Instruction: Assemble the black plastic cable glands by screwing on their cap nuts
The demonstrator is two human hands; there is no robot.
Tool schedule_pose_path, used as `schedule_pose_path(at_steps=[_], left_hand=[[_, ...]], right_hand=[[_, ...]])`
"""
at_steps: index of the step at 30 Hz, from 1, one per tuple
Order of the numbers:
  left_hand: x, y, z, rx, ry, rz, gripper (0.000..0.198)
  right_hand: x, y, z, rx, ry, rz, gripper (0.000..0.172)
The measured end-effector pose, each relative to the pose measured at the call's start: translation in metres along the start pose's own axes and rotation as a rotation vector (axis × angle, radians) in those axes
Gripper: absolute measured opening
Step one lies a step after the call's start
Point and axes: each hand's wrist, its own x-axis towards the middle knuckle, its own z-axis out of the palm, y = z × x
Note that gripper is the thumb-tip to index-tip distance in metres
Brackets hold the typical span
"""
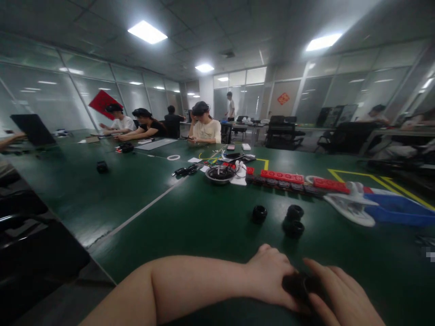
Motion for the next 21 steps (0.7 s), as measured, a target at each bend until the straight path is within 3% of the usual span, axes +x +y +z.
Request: schedule_pose_path(at_steps=[3, 8, 14, 21], left_hand=[[-0.001, 0.003, 0.004, -0.013, 0.048, -0.013, 0.044], [-0.002, 0.003, 0.010, -0.104, 0.092, -0.044, 0.041], [0.000, 0.002, 0.010, -0.160, 0.050, -0.074, 0.037], [0.003, 0.009, 0.002, -0.171, -0.024, -0.077, 0.019]], right_hand=[[0.004, -0.013, -0.008, 0.025, 0.043, 0.036, 0.035], [0.010, -0.026, -0.014, 0.146, -0.043, 0.069, 0.041], [0.013, -0.030, -0.016, 0.257, -0.142, 0.114, 0.048], [0.014, -0.028, -0.019, 0.187, -0.241, 0.169, 0.037]])
